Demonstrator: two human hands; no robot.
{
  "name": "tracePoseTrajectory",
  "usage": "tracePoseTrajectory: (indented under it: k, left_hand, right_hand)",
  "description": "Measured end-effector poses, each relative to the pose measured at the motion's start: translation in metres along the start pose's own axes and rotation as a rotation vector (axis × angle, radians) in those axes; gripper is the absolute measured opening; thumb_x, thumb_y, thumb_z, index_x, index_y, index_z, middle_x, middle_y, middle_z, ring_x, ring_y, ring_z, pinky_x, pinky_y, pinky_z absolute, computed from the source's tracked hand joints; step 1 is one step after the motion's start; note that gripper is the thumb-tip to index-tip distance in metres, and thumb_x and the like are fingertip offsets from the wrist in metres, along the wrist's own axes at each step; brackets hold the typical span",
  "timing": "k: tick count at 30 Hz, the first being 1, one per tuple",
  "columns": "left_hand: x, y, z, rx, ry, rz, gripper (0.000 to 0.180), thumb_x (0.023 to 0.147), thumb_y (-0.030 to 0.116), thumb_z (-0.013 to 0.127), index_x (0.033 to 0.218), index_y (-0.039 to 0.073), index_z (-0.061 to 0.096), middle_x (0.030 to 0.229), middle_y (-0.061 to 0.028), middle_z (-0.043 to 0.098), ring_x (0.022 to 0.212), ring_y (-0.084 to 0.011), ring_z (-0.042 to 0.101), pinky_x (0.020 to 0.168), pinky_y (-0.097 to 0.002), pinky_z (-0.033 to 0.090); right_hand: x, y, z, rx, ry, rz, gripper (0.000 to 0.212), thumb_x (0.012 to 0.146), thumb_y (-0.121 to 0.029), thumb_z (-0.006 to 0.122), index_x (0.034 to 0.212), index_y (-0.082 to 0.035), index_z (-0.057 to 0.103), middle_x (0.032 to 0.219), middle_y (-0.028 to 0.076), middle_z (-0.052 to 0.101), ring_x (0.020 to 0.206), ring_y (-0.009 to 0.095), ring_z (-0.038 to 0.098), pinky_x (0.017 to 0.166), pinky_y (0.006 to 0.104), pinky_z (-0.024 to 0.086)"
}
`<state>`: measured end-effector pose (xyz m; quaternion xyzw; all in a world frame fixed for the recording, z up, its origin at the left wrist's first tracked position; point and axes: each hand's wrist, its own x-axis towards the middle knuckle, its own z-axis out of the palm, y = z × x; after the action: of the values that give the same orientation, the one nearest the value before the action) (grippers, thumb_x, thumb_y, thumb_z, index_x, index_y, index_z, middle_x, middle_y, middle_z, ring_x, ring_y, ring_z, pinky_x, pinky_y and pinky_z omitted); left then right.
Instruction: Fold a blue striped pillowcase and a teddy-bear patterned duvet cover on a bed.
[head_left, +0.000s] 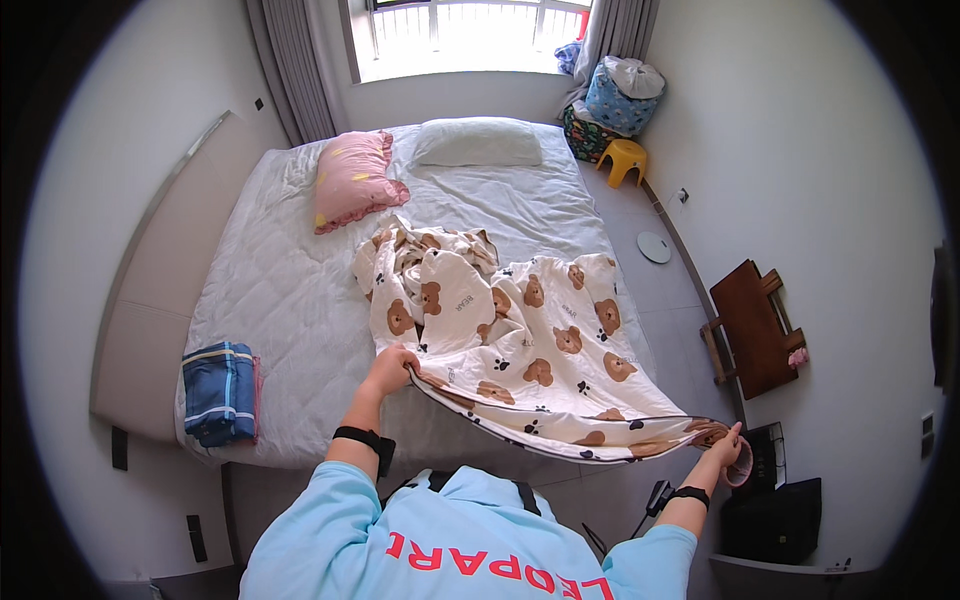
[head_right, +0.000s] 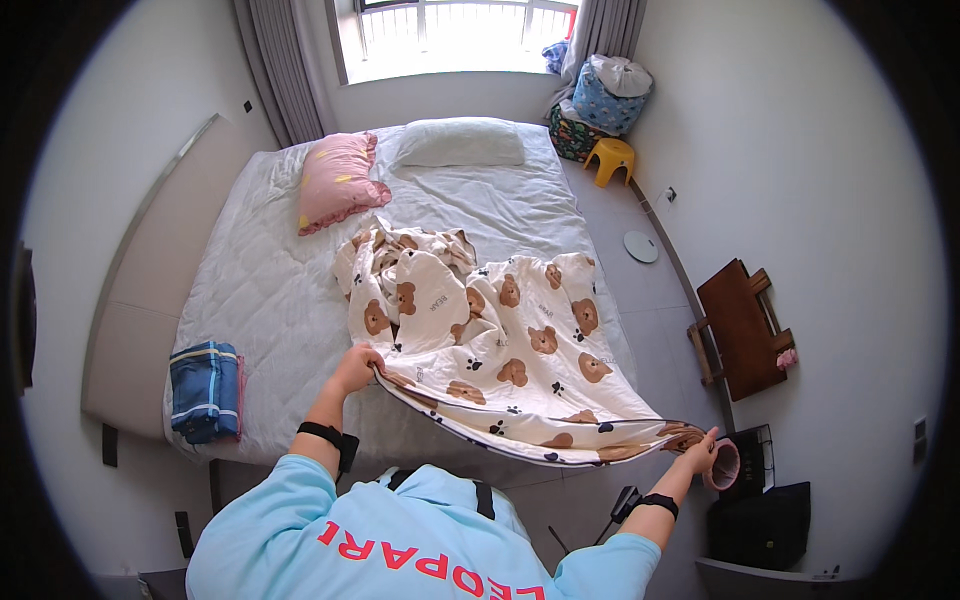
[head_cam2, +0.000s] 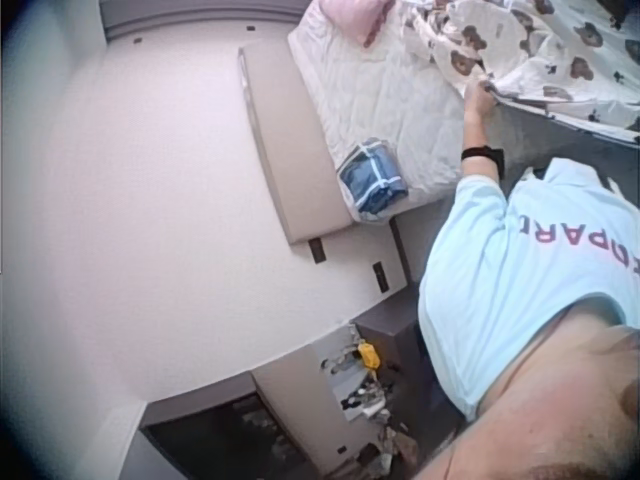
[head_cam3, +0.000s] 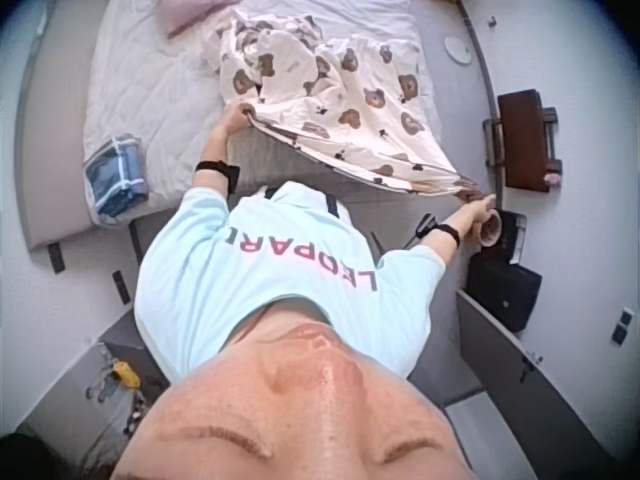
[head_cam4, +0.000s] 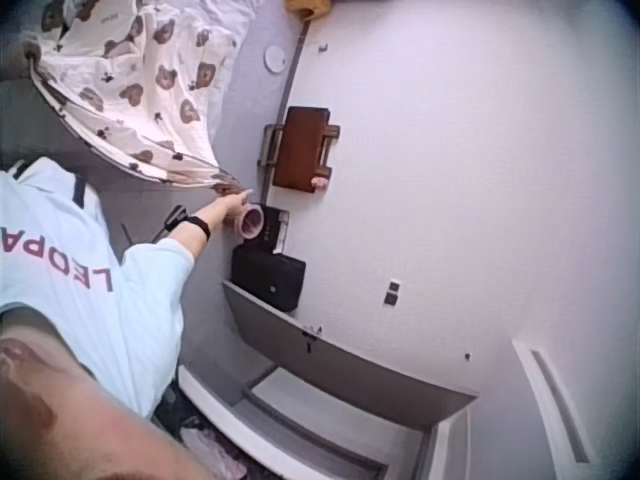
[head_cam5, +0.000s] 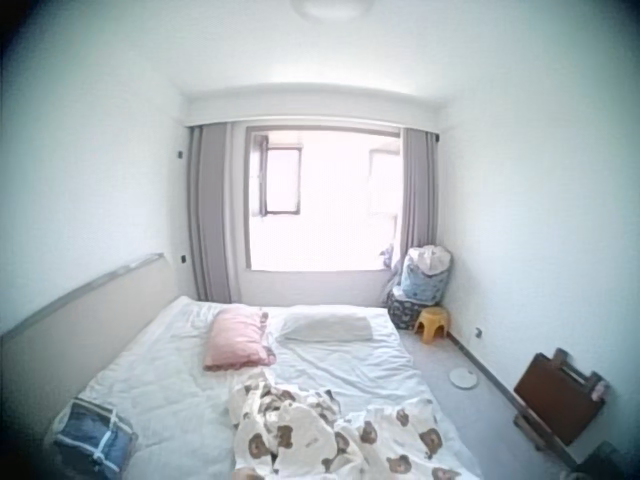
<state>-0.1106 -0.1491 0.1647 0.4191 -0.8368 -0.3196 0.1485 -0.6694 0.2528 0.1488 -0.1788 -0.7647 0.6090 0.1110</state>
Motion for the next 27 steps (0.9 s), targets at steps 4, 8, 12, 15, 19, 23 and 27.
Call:
tracePoseTrajectory:
  k: [4, 8, 12, 15, 19, 23, 27]
  left_hand:
    - [0.012, 0.023, -0.007, -0.123, 0.114, 0.148, 0.020, 0.062, -0.004, 0.052, 0.072, 0.007, 0.066, 0.077, -0.0117, 0.057, 0.076, -0.0291, 0.056, 0.068, -0.0335, 0.045]
    - [0.026, 0.062, 0.001, -0.128, 0.059, 0.306, 0.019, 0.062, 0.000, 0.056, 0.079, 0.006, 0.064, 0.080, -0.0127, 0.058, 0.077, -0.0294, 0.057, 0.069, -0.0349, 0.046]
    - [0.026, 0.115, 0.017, -0.186, 0.184, 0.219, 0.022, 0.061, 0.003, 0.057, 0.083, 0.006, 0.060, 0.077, -0.0127, 0.058, 0.074, -0.0279, 0.057, 0.066, -0.0347, 0.047]
    - [0.029, 0.125, 0.023, -0.176, 0.199, 0.313, 0.019, 0.062, 0.006, 0.059, 0.082, 0.006, 0.058, 0.077, -0.0124, 0.058, 0.074, -0.0300, 0.057, 0.066, -0.0375, 0.047]
    - [0.028, 0.102, 0.021, -0.110, -0.143, 0.400, 0.019, 0.064, 0.015, 0.063, 0.081, 0.007, 0.058, 0.075, -0.0116, 0.060, 0.072, -0.0293, 0.059, 0.063, -0.0375, 0.045]
    - [0.036, 0.068, 0.062, -0.005, -0.416, 0.460, 0.025, 0.063, 0.024, 0.067, 0.081, 0.008, 0.060, 0.067, -0.0129, 0.058, 0.067, -0.0298, 0.058, 0.060, -0.0380, 0.044]
    - [0.045, 0.054, 0.084, 0.035, -0.568, 0.415, 0.026, 0.062, 0.024, 0.068, 0.084, 0.011, 0.063, 0.071, -0.0112, 0.059, 0.072, -0.0293, 0.059, 0.065, -0.0384, 0.046]
  right_hand:
    - [-0.052, -0.050, 0.066, 0.003, -0.280, -0.402, 0.043, 0.078, -0.040, 0.066, 0.079, 0.003, 0.061, 0.079, 0.011, 0.062, 0.070, 0.019, 0.056, 0.062, 0.0309, 0.045]
    - [-0.207, -0.099, 0.122, 0.087, -1.042, -0.698, 0.026, 0.076, -0.027, 0.071, 0.075, -0.002, 0.062, 0.063, 0.003, 0.059, 0.058, 0.011, 0.052, 0.056, 0.0259, 0.043]
    - [-0.379, -0.119, 0.101, -0.186, -1.598, -1.145, 0.045, 0.066, -0.024, 0.073, 0.107, -0.010, 0.058, 0.095, 0.010, 0.063, 0.088, 0.026, 0.060, 0.078, 0.0332, 0.047]
    - [-0.403, -0.092, 0.109, -0.365, -1.552, -1.260, 0.037, 0.067, -0.020, 0.067, 0.102, -0.011, 0.060, 0.092, 0.010, 0.062, 0.087, 0.028, 0.059, 0.075, 0.0365, 0.047]
    - [-0.379, -0.080, 0.113, -0.378, -1.589, -1.415, 0.022, 0.064, -0.013, 0.059, 0.085, -0.011, 0.063, 0.084, 0.007, 0.062, 0.078, 0.028, 0.060, 0.067, 0.0379, 0.048]
    - [-0.345, -0.083, 0.085, -0.465, -1.542, -1.504, 0.020, 0.060, -0.008, 0.059, 0.078, -0.012, 0.065, 0.083, 0.005, 0.063, 0.073, 0.026, 0.061, 0.064, 0.0357, 0.049]
    - [-0.318, -0.085, 0.046, -0.403, -1.418, -1.379, 0.019, 0.059, -0.002, 0.059, 0.075, -0.009, 0.064, 0.078, 0.006, 0.063, 0.072, 0.025, 0.061, 0.063, 0.0334, 0.049]
